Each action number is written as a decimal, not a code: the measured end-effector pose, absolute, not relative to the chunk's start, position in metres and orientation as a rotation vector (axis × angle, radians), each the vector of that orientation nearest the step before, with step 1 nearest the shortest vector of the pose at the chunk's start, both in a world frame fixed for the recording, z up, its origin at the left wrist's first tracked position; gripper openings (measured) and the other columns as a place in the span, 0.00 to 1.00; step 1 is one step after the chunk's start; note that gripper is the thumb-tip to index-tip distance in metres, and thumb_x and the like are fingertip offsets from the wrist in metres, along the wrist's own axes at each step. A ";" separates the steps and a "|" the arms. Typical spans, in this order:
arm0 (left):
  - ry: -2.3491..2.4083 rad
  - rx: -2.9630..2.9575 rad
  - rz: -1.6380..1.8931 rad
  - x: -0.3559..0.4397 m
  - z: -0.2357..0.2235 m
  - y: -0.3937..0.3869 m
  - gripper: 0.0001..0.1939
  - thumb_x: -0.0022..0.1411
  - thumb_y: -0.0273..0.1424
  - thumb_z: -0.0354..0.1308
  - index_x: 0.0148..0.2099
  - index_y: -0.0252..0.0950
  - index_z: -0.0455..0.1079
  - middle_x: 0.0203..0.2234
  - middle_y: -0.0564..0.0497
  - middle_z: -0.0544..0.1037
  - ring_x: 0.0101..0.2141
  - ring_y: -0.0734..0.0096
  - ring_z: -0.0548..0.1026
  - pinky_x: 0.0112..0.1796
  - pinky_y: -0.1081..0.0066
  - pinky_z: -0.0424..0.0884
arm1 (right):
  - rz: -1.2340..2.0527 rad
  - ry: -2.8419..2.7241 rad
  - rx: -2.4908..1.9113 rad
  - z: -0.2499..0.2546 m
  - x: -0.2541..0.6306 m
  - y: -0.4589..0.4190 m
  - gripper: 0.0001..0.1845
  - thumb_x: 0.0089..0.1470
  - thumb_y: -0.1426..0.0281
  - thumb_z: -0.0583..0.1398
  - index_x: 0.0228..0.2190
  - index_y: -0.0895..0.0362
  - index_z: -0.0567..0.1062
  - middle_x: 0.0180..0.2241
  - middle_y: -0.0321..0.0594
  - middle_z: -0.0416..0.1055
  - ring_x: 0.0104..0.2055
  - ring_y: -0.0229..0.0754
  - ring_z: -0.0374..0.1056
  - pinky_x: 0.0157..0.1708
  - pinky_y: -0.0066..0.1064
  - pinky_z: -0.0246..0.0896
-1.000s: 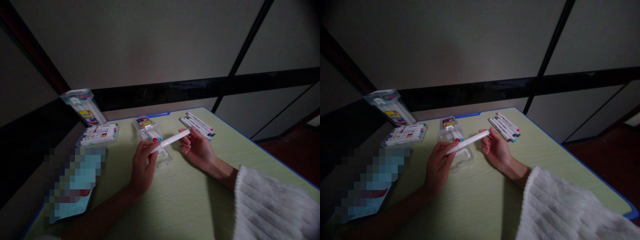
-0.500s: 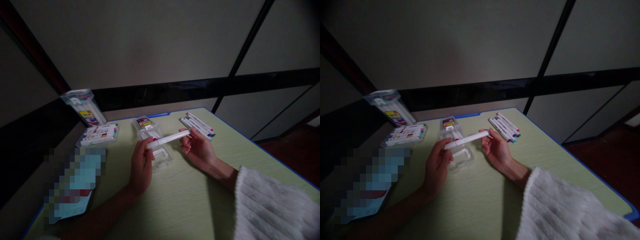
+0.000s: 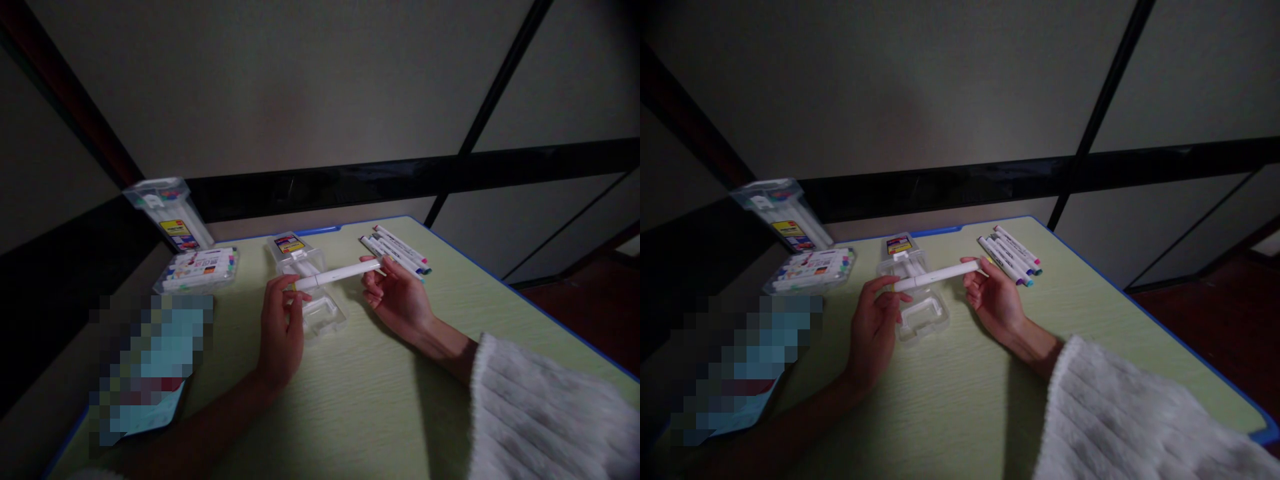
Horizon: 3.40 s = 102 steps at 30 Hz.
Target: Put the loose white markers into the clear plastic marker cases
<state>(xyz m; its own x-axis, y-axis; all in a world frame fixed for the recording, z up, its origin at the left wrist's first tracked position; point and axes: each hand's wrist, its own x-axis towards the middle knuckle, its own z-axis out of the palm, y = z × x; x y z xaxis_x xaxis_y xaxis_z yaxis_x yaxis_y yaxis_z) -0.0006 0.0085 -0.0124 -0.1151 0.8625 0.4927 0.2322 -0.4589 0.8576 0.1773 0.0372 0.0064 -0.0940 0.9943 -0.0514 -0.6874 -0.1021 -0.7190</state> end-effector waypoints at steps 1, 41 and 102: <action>1.205 1.658 1.603 -0.001 -0.013 0.009 0.11 0.61 0.27 0.49 0.46 0.37 0.62 0.44 0.46 0.69 0.33 0.74 0.73 0.28 0.75 0.67 | 1.589 -0.630 -0.646 0.006 0.177 0.037 0.10 0.48 0.66 0.58 0.27 0.59 0.76 0.16 0.33 0.65 0.15 0.28 0.48 0.14 0.20 0.46; 1.196 1.831 1.558 -0.004 -0.017 0.013 0.18 0.53 0.19 0.48 0.42 0.38 0.71 0.47 0.48 0.69 0.48 0.65 0.67 0.39 0.70 0.69 | 1.451 -1.032 -0.744 0.004 0.169 0.029 0.13 0.39 0.69 0.66 0.32 0.58 0.79 0.19 0.35 0.70 0.16 0.28 0.50 0.14 0.23 0.41; 1.207 1.797 1.574 -0.001 -0.013 0.011 0.17 0.51 0.17 0.48 0.42 0.36 0.67 0.39 0.50 0.67 0.36 0.76 0.70 0.34 0.76 0.70 | 1.547 -1.490 -0.665 -0.002 0.165 0.021 0.17 0.48 0.63 0.62 0.40 0.57 0.68 0.25 0.33 0.66 0.19 0.28 0.55 0.17 0.22 0.50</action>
<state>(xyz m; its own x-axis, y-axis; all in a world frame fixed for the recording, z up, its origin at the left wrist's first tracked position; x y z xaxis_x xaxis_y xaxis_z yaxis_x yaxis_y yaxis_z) -0.0013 0.0108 -0.0132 -0.0402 0.8373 0.5452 0.3096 -0.5084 0.8036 0.1651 0.0213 -0.0022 -0.4844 0.8551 0.1849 -0.2172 0.0872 -0.9722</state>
